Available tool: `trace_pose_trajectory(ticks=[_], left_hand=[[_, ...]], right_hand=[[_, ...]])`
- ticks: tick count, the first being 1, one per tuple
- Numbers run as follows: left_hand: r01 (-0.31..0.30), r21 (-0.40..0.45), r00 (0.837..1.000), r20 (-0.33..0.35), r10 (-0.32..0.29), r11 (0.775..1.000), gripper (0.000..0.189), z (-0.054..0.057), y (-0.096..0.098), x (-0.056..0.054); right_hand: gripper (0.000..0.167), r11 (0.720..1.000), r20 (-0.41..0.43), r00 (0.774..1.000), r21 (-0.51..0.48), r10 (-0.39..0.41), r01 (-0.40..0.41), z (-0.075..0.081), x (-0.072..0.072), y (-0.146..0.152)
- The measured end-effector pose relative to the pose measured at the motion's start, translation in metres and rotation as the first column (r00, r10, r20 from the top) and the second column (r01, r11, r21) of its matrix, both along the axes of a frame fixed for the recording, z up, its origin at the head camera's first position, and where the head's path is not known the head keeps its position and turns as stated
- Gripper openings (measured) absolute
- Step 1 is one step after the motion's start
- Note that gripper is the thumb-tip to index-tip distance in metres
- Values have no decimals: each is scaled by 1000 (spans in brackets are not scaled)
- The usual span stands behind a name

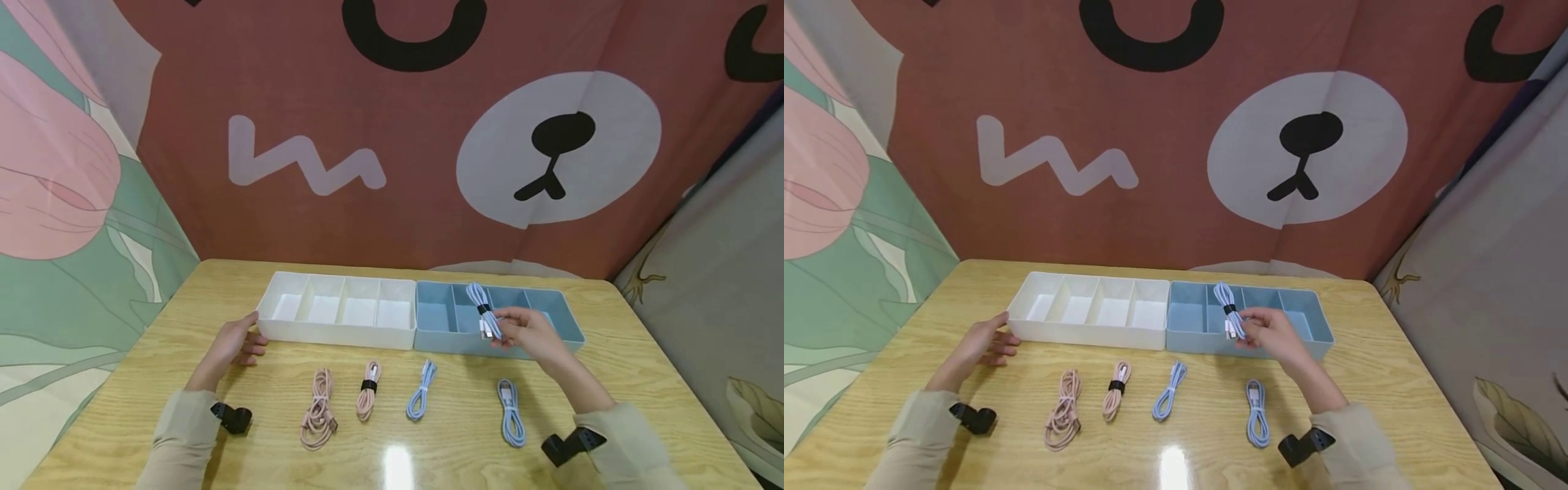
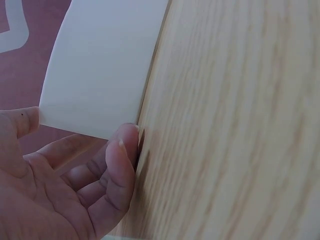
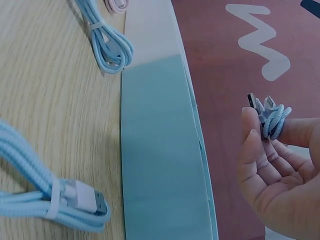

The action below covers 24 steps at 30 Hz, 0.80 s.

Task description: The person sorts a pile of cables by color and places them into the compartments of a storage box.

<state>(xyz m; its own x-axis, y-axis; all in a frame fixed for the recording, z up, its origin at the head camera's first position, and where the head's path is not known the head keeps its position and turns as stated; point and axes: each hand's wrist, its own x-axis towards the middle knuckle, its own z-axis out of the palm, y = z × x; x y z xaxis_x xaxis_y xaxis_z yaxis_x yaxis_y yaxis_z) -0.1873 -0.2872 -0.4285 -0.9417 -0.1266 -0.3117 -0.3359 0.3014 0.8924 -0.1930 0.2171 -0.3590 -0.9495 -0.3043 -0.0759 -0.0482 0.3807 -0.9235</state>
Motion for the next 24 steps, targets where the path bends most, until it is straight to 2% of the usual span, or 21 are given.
trace_pose_trajectory(ticks=[9,16,24], left_hand=[[11,-21,1000,-6,-11,1000,68,2,1,2],[11,-11,1000,-6,-11,1000,67,3,1,2],[12,-6,1000,-7,-12,1000,67,3,1,2]], right_hand=[[34,997,32,999,-76,28,-25,0,-14,-9],[34,993,21,998,-104,58,-56,2,-21,-17],[33,992,56,998,-121,31,-24,-4,-30,-30]])
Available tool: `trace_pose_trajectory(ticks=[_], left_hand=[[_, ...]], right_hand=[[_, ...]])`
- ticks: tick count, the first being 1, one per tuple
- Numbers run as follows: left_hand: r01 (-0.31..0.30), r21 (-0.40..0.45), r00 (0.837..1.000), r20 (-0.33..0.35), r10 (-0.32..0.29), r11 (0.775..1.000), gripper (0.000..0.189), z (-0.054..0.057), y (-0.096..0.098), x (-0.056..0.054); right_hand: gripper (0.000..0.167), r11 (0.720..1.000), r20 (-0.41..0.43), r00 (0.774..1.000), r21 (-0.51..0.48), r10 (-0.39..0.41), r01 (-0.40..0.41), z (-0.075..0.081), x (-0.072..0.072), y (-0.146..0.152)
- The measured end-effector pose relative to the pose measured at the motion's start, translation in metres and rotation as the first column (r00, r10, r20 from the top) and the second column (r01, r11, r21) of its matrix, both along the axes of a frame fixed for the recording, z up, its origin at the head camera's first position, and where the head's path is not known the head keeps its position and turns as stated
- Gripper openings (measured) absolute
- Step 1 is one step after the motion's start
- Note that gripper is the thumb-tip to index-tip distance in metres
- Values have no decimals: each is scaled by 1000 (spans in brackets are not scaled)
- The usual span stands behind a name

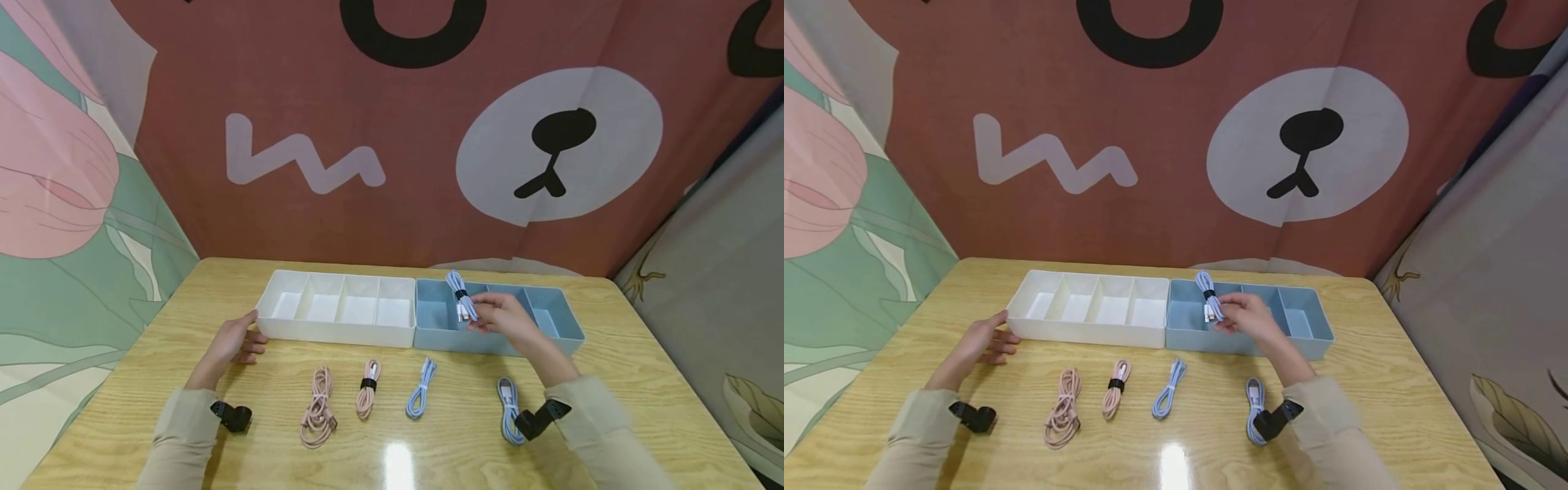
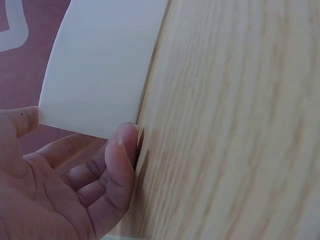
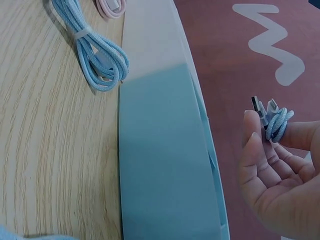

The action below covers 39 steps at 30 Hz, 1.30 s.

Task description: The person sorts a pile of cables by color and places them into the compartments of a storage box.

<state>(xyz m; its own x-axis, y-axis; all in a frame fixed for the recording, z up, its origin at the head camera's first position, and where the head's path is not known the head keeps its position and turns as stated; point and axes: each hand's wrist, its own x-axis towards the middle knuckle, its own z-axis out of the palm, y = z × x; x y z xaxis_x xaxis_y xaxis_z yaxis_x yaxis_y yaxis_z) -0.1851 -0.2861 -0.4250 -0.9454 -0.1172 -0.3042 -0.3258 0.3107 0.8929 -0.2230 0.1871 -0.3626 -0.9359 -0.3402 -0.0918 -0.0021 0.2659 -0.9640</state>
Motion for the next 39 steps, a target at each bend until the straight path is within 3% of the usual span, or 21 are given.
trace_pose_trajectory(ticks=[9,15,39], left_hand=[[-6,-10,1000,13,7,1000,69,0,0,0],[-8,7,1000,13,8,1000,68,-1,0,-2],[-4,5,1000,5,4,1000,69,-2,-2,-1]], right_hand=[[38,1000,38,999,-13,-21,21,-11,-9,-11],[41,1000,17,1000,6,-4,4,-15,-7,-12],[45,999,-15,999,16,29,-28,-10,23,8]])
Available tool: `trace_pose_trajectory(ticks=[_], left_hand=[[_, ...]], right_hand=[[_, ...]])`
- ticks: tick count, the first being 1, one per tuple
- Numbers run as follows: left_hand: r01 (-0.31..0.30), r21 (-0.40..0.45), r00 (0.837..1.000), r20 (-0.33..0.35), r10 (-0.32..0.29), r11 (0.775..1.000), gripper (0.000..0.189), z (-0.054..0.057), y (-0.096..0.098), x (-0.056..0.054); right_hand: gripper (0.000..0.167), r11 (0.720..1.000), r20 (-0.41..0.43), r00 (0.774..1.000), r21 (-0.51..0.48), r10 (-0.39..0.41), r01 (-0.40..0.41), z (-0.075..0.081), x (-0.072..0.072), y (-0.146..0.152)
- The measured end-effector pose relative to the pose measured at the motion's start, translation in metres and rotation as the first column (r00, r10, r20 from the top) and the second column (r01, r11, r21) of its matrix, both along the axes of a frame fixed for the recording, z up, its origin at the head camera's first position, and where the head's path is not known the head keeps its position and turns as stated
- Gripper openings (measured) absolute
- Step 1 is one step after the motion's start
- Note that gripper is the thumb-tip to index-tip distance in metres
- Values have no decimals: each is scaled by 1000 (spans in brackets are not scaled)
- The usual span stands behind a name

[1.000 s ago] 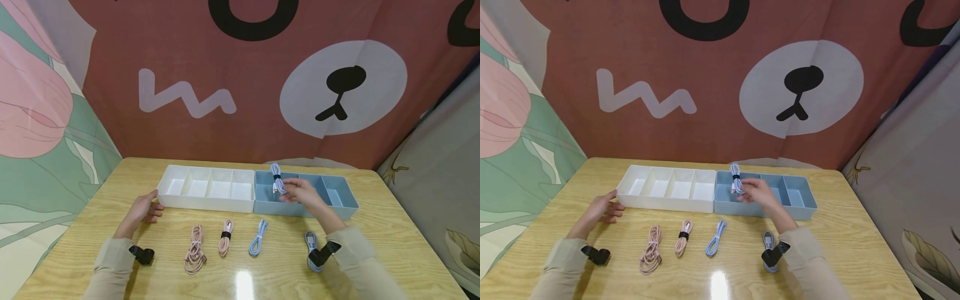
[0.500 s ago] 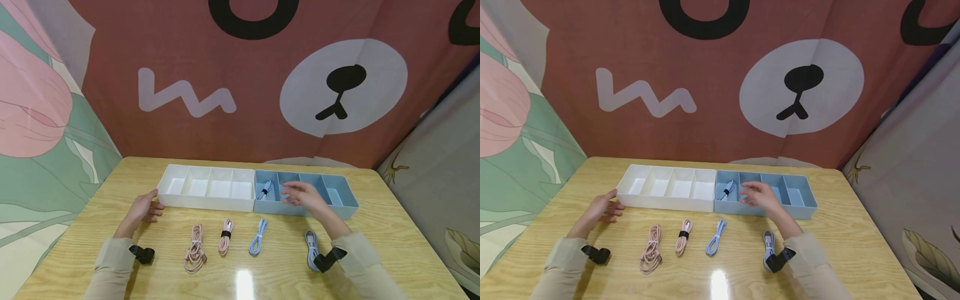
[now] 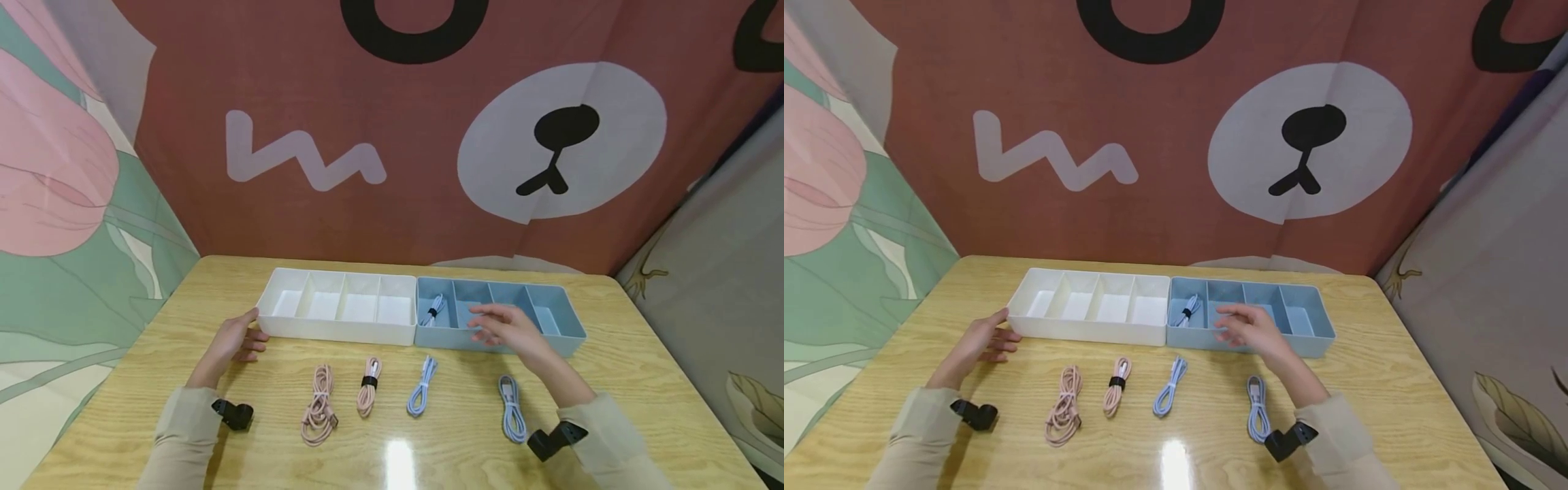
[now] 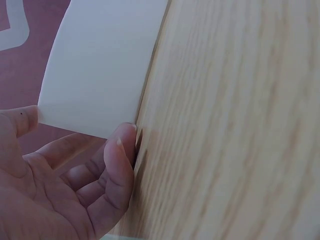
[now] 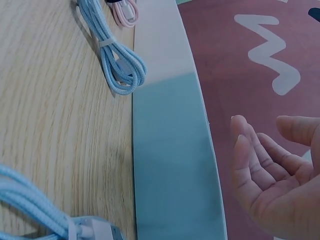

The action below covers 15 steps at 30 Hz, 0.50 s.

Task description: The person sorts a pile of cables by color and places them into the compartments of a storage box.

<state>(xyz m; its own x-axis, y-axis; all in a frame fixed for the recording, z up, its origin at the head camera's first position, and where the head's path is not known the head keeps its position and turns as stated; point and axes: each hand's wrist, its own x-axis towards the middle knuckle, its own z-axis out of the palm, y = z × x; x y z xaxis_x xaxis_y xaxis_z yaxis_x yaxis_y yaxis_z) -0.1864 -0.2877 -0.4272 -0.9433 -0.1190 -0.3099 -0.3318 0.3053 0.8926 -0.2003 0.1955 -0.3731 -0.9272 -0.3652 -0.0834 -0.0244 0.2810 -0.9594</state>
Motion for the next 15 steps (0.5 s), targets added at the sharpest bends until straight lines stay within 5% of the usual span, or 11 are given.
trace_pose_trajectory(ticks=[15], left_hand=[[-7,17,1000,-2,8,1000,68,-1,-1,-1]], right_hand=[[47,999,-24,999,6,40,-39,1,16,13]])
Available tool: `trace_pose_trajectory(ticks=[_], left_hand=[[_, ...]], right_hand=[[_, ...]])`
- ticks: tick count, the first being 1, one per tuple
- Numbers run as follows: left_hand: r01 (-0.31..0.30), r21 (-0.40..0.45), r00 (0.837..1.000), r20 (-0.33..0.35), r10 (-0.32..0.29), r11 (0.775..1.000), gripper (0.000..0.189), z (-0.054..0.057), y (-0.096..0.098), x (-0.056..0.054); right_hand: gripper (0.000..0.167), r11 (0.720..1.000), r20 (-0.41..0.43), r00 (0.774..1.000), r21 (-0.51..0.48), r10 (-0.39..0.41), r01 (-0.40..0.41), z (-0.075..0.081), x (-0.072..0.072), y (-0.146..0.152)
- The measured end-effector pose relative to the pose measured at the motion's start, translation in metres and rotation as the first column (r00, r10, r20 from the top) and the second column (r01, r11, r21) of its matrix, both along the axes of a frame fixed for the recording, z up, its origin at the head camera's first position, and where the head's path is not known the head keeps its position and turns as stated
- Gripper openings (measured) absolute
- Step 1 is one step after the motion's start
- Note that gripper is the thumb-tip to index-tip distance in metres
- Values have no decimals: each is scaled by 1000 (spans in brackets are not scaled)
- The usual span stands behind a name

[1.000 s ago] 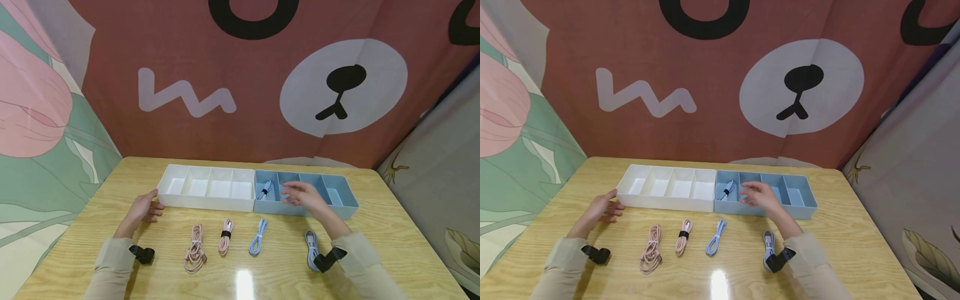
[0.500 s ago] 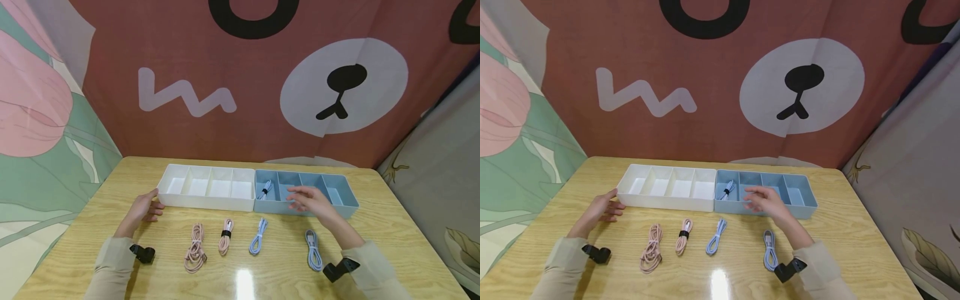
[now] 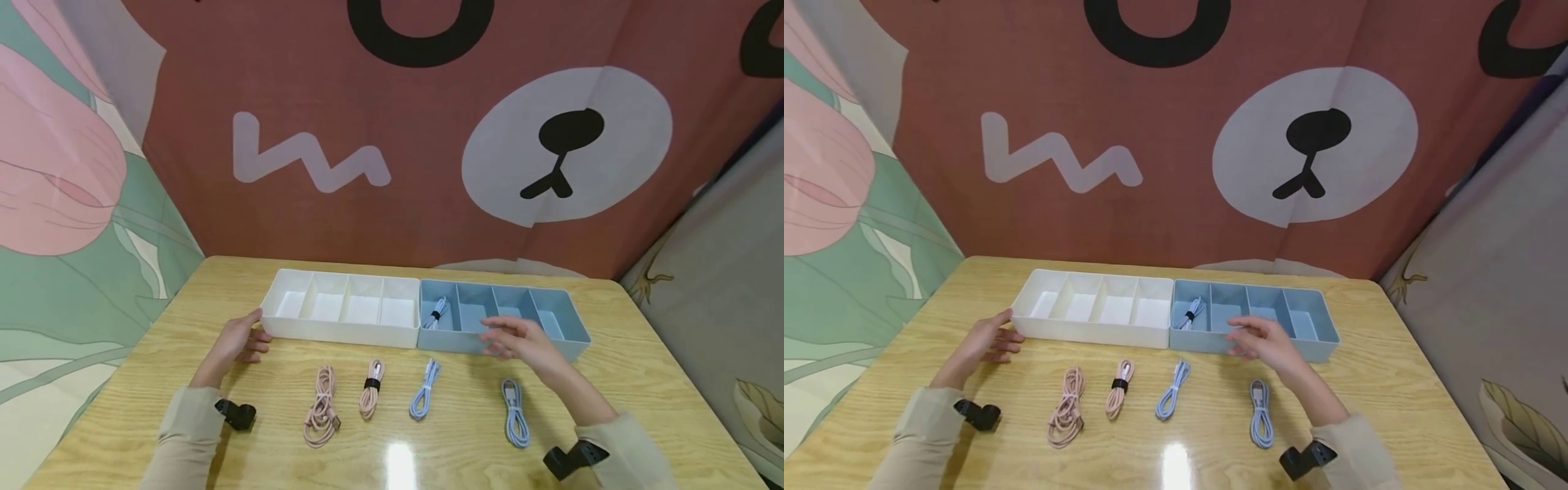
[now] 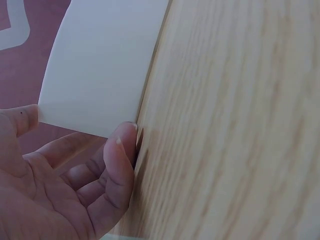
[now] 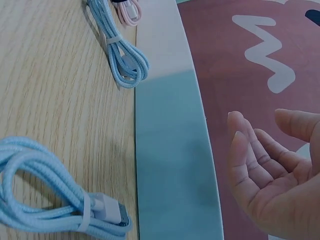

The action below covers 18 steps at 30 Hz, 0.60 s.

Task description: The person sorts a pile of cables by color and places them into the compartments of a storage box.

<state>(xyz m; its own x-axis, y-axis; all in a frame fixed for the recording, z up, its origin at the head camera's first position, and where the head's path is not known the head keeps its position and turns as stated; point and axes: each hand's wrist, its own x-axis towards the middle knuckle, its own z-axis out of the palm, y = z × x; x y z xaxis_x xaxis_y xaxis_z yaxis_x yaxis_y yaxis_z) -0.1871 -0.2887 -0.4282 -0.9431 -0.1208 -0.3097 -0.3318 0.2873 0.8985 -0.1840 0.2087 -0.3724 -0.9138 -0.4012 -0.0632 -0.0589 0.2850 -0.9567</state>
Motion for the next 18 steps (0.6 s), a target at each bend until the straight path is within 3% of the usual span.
trace_pose_trajectory(ticks=[18], left_hand=[[-5,1,1000,1,5,1000,69,-2,0,0]], right_hand=[[53,997,23,998,48,52,-53,2,15,18]])
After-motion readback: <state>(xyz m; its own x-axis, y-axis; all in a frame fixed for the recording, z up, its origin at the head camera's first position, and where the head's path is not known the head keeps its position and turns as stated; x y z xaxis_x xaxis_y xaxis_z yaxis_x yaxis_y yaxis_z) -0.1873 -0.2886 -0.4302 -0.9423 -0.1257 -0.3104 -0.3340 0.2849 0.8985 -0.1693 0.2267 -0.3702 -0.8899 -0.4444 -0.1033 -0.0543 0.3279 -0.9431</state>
